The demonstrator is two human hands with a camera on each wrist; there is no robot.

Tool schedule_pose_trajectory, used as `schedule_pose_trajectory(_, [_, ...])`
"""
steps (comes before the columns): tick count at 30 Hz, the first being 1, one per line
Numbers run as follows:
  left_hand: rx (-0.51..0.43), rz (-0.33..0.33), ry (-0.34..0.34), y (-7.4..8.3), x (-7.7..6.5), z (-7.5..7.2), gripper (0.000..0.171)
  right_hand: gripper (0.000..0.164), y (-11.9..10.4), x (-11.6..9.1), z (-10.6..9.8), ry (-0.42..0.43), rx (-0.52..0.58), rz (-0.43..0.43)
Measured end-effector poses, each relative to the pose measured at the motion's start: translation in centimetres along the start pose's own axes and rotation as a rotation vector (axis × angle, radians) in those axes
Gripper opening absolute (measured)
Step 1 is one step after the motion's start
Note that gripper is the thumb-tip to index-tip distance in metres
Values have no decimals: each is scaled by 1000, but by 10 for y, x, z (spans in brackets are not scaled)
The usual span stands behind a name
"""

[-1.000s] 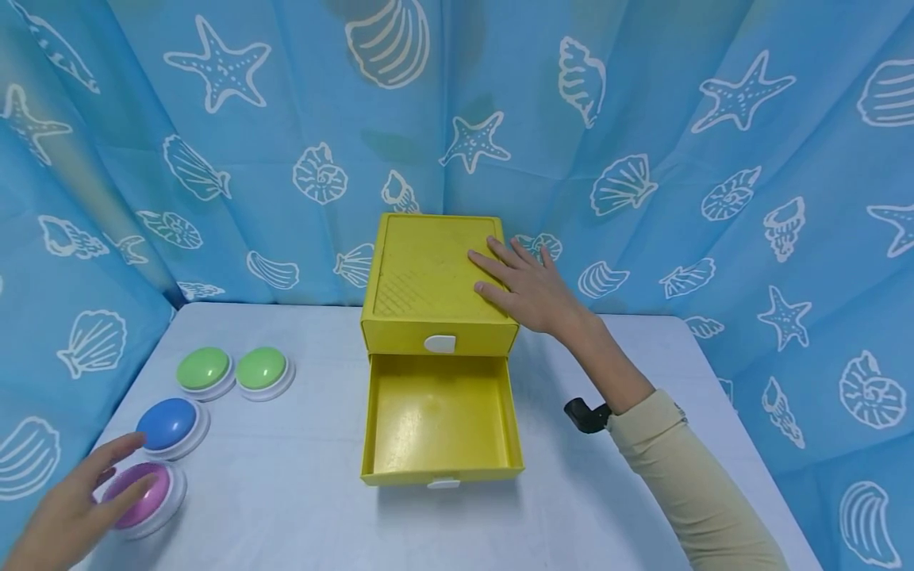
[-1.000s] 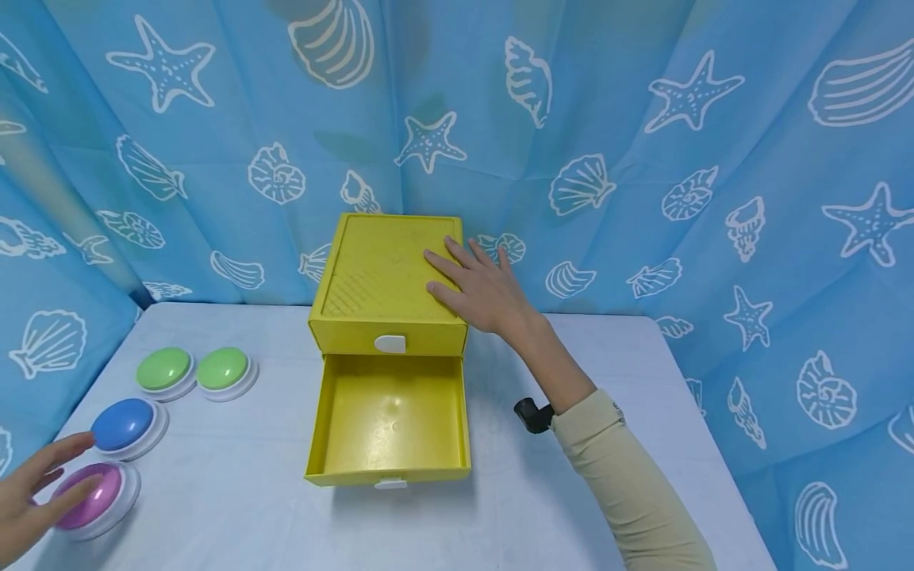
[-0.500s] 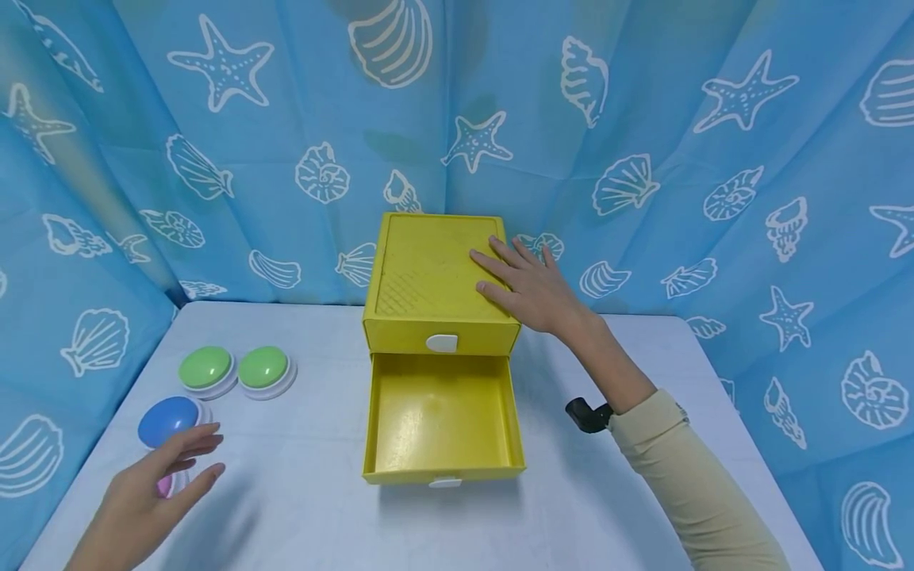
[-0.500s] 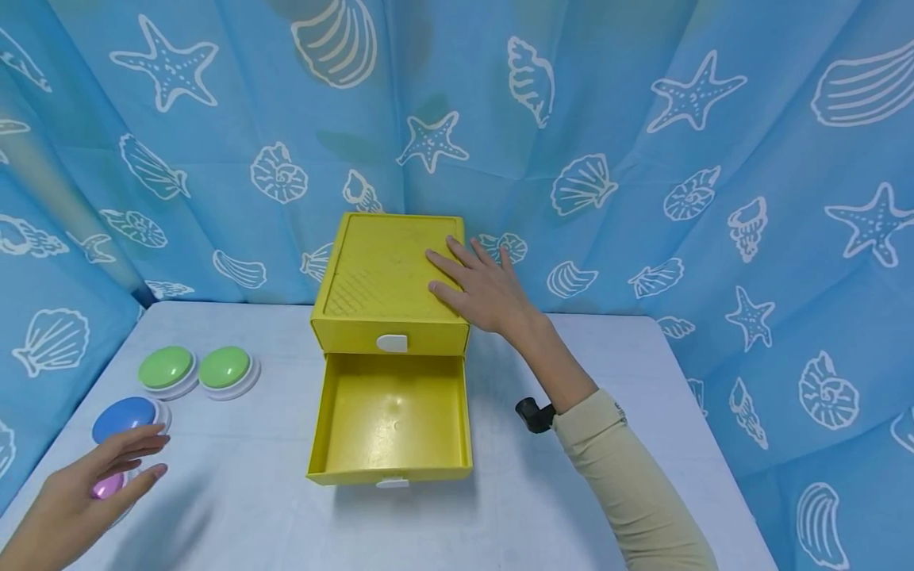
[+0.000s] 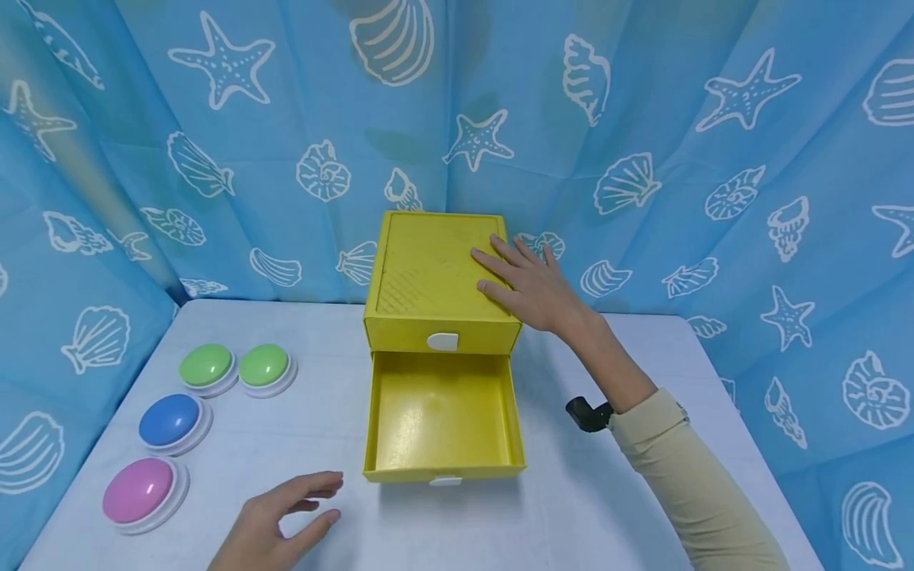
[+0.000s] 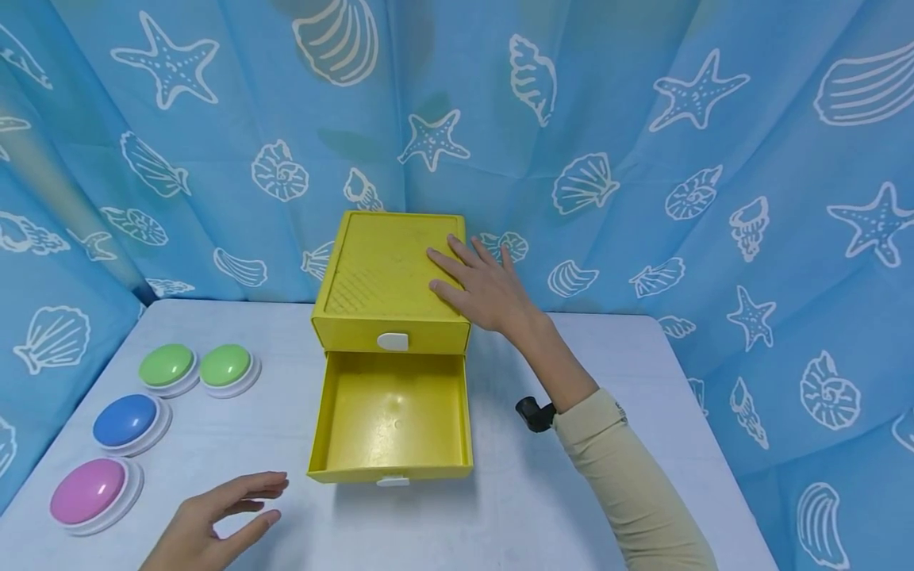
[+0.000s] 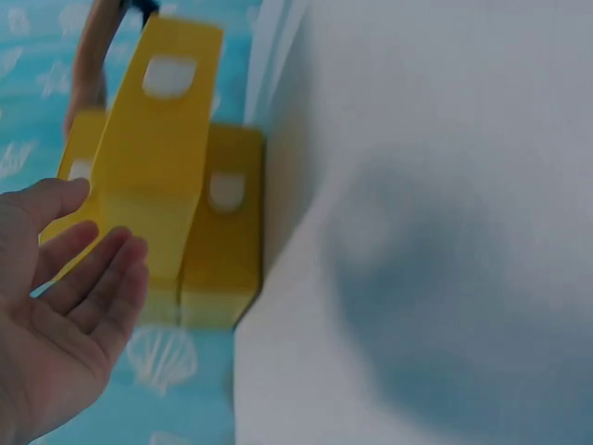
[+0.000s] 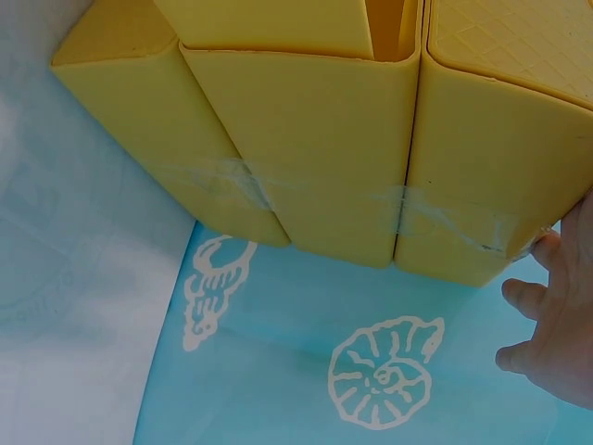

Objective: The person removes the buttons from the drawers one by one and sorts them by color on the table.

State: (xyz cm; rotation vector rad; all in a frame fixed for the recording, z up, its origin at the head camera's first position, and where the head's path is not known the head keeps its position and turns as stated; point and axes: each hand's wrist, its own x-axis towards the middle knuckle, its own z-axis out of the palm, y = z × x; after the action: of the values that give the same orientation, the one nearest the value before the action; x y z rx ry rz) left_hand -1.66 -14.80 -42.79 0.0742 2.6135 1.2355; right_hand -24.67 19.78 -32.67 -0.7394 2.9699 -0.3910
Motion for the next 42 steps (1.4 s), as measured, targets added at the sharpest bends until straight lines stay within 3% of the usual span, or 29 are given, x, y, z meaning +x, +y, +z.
schedule_pose_trajectory(4, [-73,109,-36,6,1,16,41,63,-1,-1,-1,-1,-3,-2])
schedule_pose_trajectory(10, [-171,360,69,14,2,38,33,63,0,0,0,-2,-2,-7])
schedule_pose_trajectory(15, [-120,519,134,18,9,53,34,62,0,-2,-1,1,-2,-2])
schedule_pose_trajectory(19, [-57,682,257,18,17,69,37,62,-1,-2,-2,-1,0,-1])
schedule_pose_trajectory(22, [-65,707,290,20,21,79,37,62,-1,-2,-2,-3,-1,-3])
schedule_pose_trajectory(26, [-73,688,297,25,24,87,34,62,-1,-2,-1,-1,-1,-3])
schedule_pose_trajectory(31, [-25,770,351,26,30,95,32,62,-2,-1,-1,-1,3,-1])
schedule_pose_trajectory(35, [14,817,419,28,35,97,28,61,-2,0,-1,3,6,0])
schedule_pose_trajectory(42, [51,820,465,30,40,94,24,62,-1,1,1,2,7,5])
